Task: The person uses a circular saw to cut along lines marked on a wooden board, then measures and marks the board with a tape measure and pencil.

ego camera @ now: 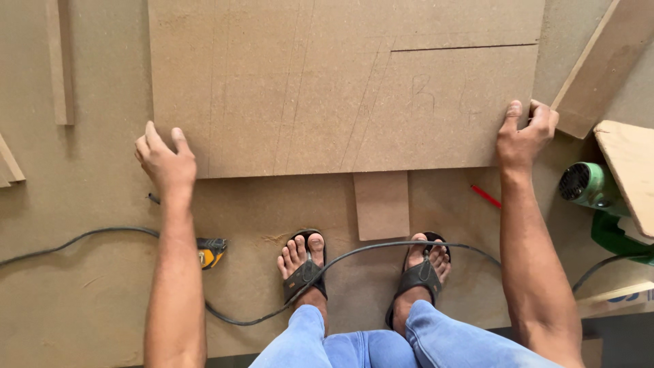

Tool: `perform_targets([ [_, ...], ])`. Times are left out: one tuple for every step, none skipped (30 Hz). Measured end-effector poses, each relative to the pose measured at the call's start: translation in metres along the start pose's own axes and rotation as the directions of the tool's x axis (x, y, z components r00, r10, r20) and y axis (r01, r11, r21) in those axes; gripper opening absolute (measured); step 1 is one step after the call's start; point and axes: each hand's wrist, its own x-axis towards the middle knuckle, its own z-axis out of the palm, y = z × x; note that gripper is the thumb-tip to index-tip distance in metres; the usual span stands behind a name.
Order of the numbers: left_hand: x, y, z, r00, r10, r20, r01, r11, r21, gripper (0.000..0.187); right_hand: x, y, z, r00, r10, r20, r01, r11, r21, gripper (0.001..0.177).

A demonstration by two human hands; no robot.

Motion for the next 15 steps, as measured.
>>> perform_targets([
  [0.012,-0.003,-0.002,0.993,-0.102,0.061,0.106,0.992,-0.064,0.046,0.000,0.000,0.001,1.000,-0.023,-0.003,0.023,1.000,0.004,0.029],
  [0.019,-0.008,-0.002,0.970,-0.202,0.134,0.218,0.969,-0.118,0.042,-0.001,0.000,0.001,0.999,-0.040,-0.011,0.040,0.999,0.001,0.029],
  [0.025,-0.014,0.000,0.979,-0.178,0.096,0.189,0.975,-0.117,0.042,-0.002,0.001,0.001,0.998,-0.057,-0.018,0.057,0.998,-0.003,0.029],
  [0.032,-0.019,0.002,0.987,-0.152,0.056,0.158,0.981,-0.117,0.046,-0.002,0.000,0.002,0.997,-0.074,-0.028,0.074,0.997,-0.005,0.029],
  [0.034,-0.024,0.004,0.992,-0.126,0.016,0.127,0.985,-0.115,0.054,-0.002,0.000,0.002,0.997,-0.070,-0.024,0.070,0.998,-0.001,0.030],
  [0.036,-0.027,0.005,0.993,-0.118,0.017,0.119,0.988,-0.097,0.057,-0.002,-0.002,0.001,0.998,-0.065,-0.022,0.065,0.998,0.003,0.031],
  [0.037,-0.030,0.005,0.994,-0.110,0.017,0.111,0.991,-0.079,0.060,-0.002,-0.003,0.001,0.998,-0.060,-0.020,0.060,0.998,0.007,0.032],
  [0.037,-0.030,0.005,0.994,-0.104,0.016,0.104,0.993,-0.063,0.064,0.003,-0.003,-0.001,0.999,0.034,0.026,-0.035,0.999,0.020,0.035],
  [0.036,-0.030,0.004,0.995,-0.100,0.013,0.101,0.994,-0.048,0.065,0.010,-0.003,-0.003,0.989,0.127,0.072,-0.129,0.991,0.029,0.038],
  [0.035,-0.028,0.003,0.995,-0.096,0.011,0.096,0.995,-0.035,0.067,0.016,-0.003,-0.006,0.969,0.219,0.117,-0.224,0.974,0.032,0.042],
  [0.034,-0.026,0.002,0.996,-0.091,0.009,0.091,0.996,-0.021,0.069,0.019,-0.004,-0.008,0.962,0.237,0.136,-0.241,0.971,0.013,0.046],
  [0.032,-0.023,0.000,0.996,-0.086,-0.013,0.085,0.996,-0.028,0.069,0.020,-0.004,-0.012,0.954,0.256,0.155,-0.258,0.966,-0.007,0.050],
  [0.029,-0.021,-0.001,0.996,-0.081,-0.035,0.079,0.996,-0.034,0.069,0.021,-0.003,-0.014,0.945,0.275,0.174,-0.275,0.961,-0.028,0.054],
  [0.022,-0.021,-0.003,0.995,-0.080,-0.056,0.078,0.996,-0.039,0.069,0.019,-0.003,-0.017,0.949,0.269,0.166,-0.269,0.963,-0.023,0.054],
  [0.016,-0.022,-0.005,0.996,-0.075,-0.058,0.073,0.997,-0.034,0.068,0.017,-0.002,-0.019,0.952,0.263,0.157,-0.263,0.964,-0.018,0.053],
])
